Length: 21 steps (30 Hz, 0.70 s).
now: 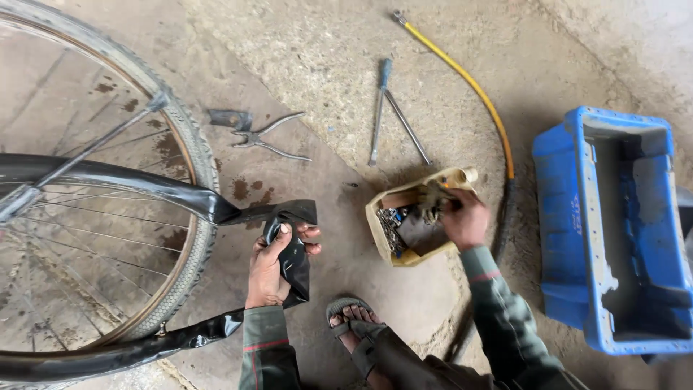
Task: Repairing a puncture in a bicycle inner tube by cleaning the area, applying adhesive, and attaching a patch.
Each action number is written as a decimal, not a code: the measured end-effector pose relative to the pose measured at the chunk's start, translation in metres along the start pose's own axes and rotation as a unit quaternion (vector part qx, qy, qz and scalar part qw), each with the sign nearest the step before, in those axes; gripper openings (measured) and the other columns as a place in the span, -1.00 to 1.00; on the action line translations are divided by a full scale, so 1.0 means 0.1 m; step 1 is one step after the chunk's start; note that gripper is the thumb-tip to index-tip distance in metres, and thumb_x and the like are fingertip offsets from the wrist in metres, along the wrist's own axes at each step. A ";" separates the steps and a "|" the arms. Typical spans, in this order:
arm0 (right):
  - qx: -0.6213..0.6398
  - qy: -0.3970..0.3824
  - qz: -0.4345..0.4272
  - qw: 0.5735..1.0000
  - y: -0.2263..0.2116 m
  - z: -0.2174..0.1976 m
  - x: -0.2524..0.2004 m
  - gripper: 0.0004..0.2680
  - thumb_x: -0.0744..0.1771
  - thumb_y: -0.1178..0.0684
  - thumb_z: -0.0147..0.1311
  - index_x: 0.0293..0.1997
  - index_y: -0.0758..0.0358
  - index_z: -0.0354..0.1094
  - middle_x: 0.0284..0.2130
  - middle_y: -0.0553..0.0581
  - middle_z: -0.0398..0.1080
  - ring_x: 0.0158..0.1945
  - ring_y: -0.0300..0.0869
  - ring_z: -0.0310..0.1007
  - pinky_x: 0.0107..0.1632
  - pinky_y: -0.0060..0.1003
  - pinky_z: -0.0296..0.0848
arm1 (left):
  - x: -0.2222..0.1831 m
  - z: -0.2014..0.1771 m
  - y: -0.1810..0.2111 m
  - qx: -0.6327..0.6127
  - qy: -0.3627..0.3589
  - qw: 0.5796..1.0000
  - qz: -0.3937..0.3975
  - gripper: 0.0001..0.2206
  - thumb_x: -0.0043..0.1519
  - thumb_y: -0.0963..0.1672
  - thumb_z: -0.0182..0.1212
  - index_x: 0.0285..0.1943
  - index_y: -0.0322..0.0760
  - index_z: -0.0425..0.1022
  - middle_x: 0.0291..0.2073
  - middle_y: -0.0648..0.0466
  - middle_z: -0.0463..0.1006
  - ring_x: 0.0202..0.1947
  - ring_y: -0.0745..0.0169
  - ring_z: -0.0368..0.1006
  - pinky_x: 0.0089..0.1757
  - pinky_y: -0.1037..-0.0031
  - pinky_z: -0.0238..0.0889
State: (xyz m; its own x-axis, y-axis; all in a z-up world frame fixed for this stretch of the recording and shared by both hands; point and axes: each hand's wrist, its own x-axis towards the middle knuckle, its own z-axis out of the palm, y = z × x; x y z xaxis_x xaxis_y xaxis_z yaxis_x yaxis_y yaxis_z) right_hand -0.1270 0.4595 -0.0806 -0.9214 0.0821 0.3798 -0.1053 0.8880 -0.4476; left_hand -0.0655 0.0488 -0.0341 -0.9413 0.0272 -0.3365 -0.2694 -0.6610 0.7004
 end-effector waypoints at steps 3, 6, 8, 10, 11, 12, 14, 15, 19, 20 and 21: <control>0.060 0.022 -0.021 0.998 -0.36 -0.44 0.04 -0.80 0.28 0.26 0.19 -0.01 0.31 0.51 -0.17 0.23 0.53 -0.13 -0.03 0.53 -0.01 -0.23 0.49 | 0.00 -0.03 0.01 -0.054 -0.009 0.998 -0.003 -0.59 0.37 0.00 0.15 0.08 -0.54 0.47 -0.06 -0.33 0.64 -0.25 -0.17 0.58 -0.15 0.14 0.48; 0.197 -0.007 -0.028 0.980 -0.65 -0.52 -0.04 -0.84 0.35 0.29 0.13 0.02 0.33 0.45 -0.04 0.15 0.45 0.03 -0.18 0.46 0.10 -0.35 0.42 | -0.14 0.01 0.06 -0.154 -0.041 0.987 0.017 -0.55 0.39 0.04 0.08 0.18 -0.48 0.41 0.13 -0.33 0.54 -0.05 -0.21 0.53 -0.03 0.08 0.43; 0.316 -0.034 0.002 0.948 -0.73 -0.39 -0.10 -0.87 0.39 0.28 0.07 0.04 0.35 0.40 0.08 0.10 0.38 0.10 -0.27 0.43 0.12 -0.42 0.40 | -0.20 0.10 0.08 -0.208 -0.066 0.975 0.044 -0.54 0.38 0.05 0.05 0.22 -0.45 0.36 0.24 -0.33 0.46 0.11 -0.22 0.49 0.05 0.02 0.40; 0.345 -0.180 0.088 0.917 -0.75 -0.16 -0.21 -0.87 0.39 0.26 0.11 0.02 0.35 0.49 -0.27 0.05 0.47 -0.21 -0.32 0.34 -0.11 -0.43 0.37 | -0.26 0.12 0.06 -0.290 -0.131 0.944 0.081 -0.49 0.40 0.07 0.01 0.32 -0.41 0.28 0.40 -0.30 0.25 0.37 -0.23 0.29 0.26 -0.07 0.22; 0.348 -0.186 0.082 0.915 -1.06 -0.15 -0.14 -0.87 0.39 0.26 0.11 0.02 0.35 0.49 -0.27 0.05 0.47 -0.21 -0.32 0.34 -0.11 -0.43 0.37 | -0.32 0.18 0.11 -0.290 -0.127 0.944 0.090 -0.49 0.40 0.07 0.01 0.32 -0.41 0.28 0.40 -0.30 0.25 0.37 -0.23 0.29 0.26 -0.07 0.22; 0.334 -0.190 0.024 0.923 -1.36 -0.15 -0.08 -0.85 0.36 0.25 0.13 0.02 0.35 0.48 -0.26 0.05 0.51 -0.22 -0.29 0.44 -0.14 -0.39 0.45 | -0.38 0.25 0.15 -0.289 -0.145 0.941 0.104 -0.46 0.39 0.09 0.00 0.37 -0.37 0.26 0.43 -0.26 0.23 0.41 -0.23 0.24 0.30 -0.05 0.14; 0.318 -0.197 -0.032 0.927 -1.98 -0.15 -0.01 -0.84 0.34 0.24 0.15 0.02 0.35 0.47 -0.25 0.06 0.56 -0.23 -0.27 0.53 -0.17 -0.36 0.52 | -0.48 0.33 0.17 -0.291 -0.159 0.936 0.116 -0.43 0.38 0.11 -0.02 0.42 -0.33 0.23 0.45 -0.21 0.20 0.45 -0.23 0.18 0.35 -0.02 0.06; 0.434 -0.215 -0.029 0.875 -2.31 -0.11 0.02 -0.84 0.34 0.23 0.11 0.01 0.29 0.41 -0.25 0.04 0.56 -0.29 -0.26 0.59 -0.25 -0.35 0.59 | -0.51 0.33 0.16 -0.279 -0.136 0.944 0.116 -0.43 0.41 0.11 -0.05 0.45 -0.34 0.21 0.47 -0.19 0.21 0.44 -0.15 0.17 0.33 0.02 0.02; 0.359 -0.193 -0.305 0.861 -3.22 0.02 0.01 -0.86 0.32 0.26 0.20 -0.06 0.21 0.47 -0.22 0.09 0.51 -0.21 -0.11 0.62 -0.16 -0.27 0.59 | -0.64 0.34 0.14 -0.306 -0.044 0.943 0.127 -0.47 0.46 0.07 -0.15 0.53 -0.25 0.17 0.45 -0.02 0.21 0.44 0.02 0.13 0.39 0.15 -0.05; 0.361 -0.195 -0.310 0.858 -3.26 0.02 -0.05 -0.86 0.32 0.26 0.20 -0.06 0.21 0.47 -0.22 0.09 0.51 -0.21 -0.11 0.62 -0.16 -0.27 0.59 | -0.71 0.35 0.22 -0.306 -0.043 0.942 0.133 -0.47 0.46 0.07 -0.15 0.53 -0.25 0.17 0.45 -0.02 0.21 0.44 0.02 0.13 0.39 0.15 -0.05; 0.356 -0.200 -0.339 0.847 -3.30 0.03 -0.09 -0.80 0.29 0.30 0.13 0.00 0.27 0.45 -0.18 0.17 0.44 -0.16 -0.01 0.57 -0.13 -0.20 0.56 | -0.76 0.37 0.29 -0.287 -0.053 0.944 0.156 -0.46 0.46 0.07 -0.17 0.53 -0.28 0.16 0.45 -0.05 0.23 0.45 -0.02 0.14 0.39 0.14 -0.04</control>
State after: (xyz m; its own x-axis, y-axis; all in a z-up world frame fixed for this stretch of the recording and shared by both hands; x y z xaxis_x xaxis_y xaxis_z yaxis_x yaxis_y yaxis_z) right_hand -0.0856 0.1645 0.0614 -0.5969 -0.6236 0.5048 -0.7291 0.1592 -0.6656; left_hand -0.0091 0.0551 0.0353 -0.9797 -0.1813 -0.0852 0.1499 -0.9458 0.2880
